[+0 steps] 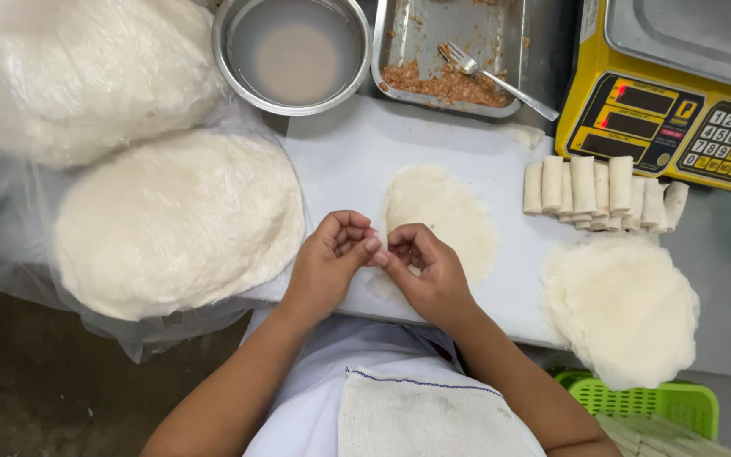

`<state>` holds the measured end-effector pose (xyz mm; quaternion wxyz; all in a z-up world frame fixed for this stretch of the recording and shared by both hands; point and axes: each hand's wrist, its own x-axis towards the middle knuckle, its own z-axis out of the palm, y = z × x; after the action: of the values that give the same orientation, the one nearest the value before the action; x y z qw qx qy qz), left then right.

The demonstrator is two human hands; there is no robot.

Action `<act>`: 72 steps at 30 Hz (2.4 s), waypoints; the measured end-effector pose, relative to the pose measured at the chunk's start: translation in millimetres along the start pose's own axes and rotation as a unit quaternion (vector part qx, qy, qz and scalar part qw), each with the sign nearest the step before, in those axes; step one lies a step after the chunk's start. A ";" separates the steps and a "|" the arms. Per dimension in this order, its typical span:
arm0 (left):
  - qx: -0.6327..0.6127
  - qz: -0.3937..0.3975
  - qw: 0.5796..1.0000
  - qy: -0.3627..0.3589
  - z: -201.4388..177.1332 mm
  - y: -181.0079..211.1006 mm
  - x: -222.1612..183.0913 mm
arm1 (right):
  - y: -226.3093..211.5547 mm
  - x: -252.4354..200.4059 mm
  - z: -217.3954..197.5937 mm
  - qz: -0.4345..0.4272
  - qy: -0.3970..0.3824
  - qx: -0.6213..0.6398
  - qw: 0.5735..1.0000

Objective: Peeling and separating thin spring roll wrappers from a stack

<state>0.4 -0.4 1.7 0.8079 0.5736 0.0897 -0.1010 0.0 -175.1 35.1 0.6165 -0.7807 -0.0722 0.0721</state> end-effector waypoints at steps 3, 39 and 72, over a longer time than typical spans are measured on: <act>0.012 0.015 1.000 -0.002 -1.9 5.2 3.2 | -1.2 7.0 -3.0 0.019 0.000 0.025 0.999; 0.446 0.140 0.883 -0.036 -31.0 44.6 -18.3 | 35.2 17.2 -31.7 0.105 0.022 0.021 0.994; 0.174 0.091 0.979 -0.057 4.7 17.7 -39.6 | 9.1 -9.4 -2.5 0.100 0.083 -0.073 0.989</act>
<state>-32.8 3.3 29.6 0.7056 0.7043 -0.0277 -0.0735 -8.4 -181.5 27.0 0.5515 -0.8302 0.0524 0.0624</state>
